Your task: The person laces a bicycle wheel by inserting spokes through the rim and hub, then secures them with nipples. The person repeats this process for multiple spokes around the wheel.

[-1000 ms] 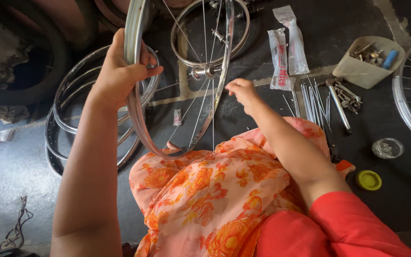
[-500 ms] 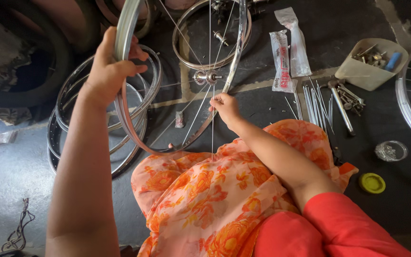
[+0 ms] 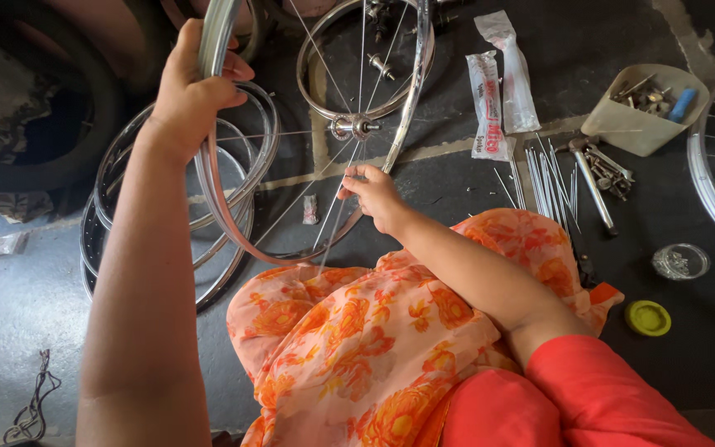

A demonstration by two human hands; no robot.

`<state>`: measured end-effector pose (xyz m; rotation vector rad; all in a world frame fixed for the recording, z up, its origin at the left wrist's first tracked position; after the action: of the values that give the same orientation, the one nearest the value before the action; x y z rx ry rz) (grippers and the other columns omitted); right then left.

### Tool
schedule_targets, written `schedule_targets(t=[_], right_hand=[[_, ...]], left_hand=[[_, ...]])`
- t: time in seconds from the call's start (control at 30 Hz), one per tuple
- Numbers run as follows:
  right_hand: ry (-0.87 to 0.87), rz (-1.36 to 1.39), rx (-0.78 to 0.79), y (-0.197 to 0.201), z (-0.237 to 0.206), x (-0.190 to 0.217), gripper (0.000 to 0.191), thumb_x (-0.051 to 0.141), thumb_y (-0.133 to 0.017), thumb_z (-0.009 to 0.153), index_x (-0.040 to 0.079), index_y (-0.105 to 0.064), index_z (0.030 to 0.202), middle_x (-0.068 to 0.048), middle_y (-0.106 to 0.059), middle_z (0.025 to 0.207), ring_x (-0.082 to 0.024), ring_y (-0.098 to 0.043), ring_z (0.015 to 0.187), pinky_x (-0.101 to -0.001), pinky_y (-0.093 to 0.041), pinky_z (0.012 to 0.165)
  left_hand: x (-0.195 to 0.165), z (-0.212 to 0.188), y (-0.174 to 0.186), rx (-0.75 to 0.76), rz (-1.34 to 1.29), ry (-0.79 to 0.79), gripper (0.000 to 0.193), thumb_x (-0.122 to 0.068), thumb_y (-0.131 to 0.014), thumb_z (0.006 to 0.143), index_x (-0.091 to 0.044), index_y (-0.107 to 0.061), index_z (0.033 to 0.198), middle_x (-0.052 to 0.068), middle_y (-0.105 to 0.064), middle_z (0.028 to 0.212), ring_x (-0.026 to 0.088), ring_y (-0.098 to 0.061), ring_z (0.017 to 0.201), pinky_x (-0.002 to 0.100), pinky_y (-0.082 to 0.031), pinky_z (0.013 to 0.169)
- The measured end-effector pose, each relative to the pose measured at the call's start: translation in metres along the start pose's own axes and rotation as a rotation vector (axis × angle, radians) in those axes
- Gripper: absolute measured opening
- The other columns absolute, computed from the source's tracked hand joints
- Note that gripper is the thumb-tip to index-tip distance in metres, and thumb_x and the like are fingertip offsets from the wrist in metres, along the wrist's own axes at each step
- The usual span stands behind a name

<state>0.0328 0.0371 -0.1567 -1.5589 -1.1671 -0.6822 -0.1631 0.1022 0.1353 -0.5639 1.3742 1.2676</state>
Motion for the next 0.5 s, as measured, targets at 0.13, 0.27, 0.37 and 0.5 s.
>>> schedule_targets(t=[0.13,0.27,0.37,0.5], right_hand=[[0.015,-0.134,-0.046,0.007,-0.011,-0.002,0.035,0.018,-0.068,0.095,0.007,-0.059,0.128,-0.008,-0.075,0.086,-0.003,-0.042,0.049,-0.0222,-0.028,0.041],[0.278,-0.183,0.034,0.015,-0.013,-0.003,0.027,0.025,-0.069,0.101,0.002,-0.068,0.115,-0.009,-0.076,0.091,-0.011,-0.075,0.073,-0.0249,-0.057,0.066],[0.239,-0.756,-0.222,0.062,-0.004,0.002,0.030,0.035,-0.069,0.098,0.006,-0.075,0.095,-0.010,-0.077,0.079,-0.017,-0.077,0.074,-0.0324,-0.057,0.069],[0.101,-1.599,-0.120,0.122,0.003,0.021,0.021,0.029,-0.078,0.079,0.010,-0.078,0.089,-0.015,-0.075,0.093,-0.037,-0.073,0.089,-0.0465,-0.058,0.080]], left_hand=[[0.006,0.010,-0.002,-0.050,0.035,-0.030,0.054,-0.001,-0.057,0.084,-0.008,-0.051,0.137,0.009,-0.066,0.109,0.018,-0.066,0.105,0.031,-0.058,0.085],[0.015,0.027,0.000,-0.090,0.040,-0.047,0.076,0.002,-0.054,0.080,-0.015,-0.044,0.153,0.009,-0.068,0.104,0.016,-0.063,0.094,0.029,-0.054,0.079],[0.024,0.043,0.003,-0.130,0.080,0.009,0.076,0.003,-0.058,0.086,-0.019,-0.045,0.157,0.008,-0.070,0.104,0.014,-0.063,0.088,0.028,-0.053,0.075],[0.025,0.052,-0.001,-0.095,0.063,-0.027,0.077,0.006,-0.057,0.087,-0.019,-0.044,0.159,0.007,-0.069,0.105,0.014,-0.061,0.084,0.029,-0.053,0.074]])
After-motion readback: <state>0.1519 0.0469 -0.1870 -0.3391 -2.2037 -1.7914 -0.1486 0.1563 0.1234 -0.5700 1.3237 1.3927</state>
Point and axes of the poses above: each hand's wrist, its own z-axis towards the middle knuckle, its own y-axis out of the back of the hand, x = y × z, the point moved 6 cm from there along z, towards the middle knuckle
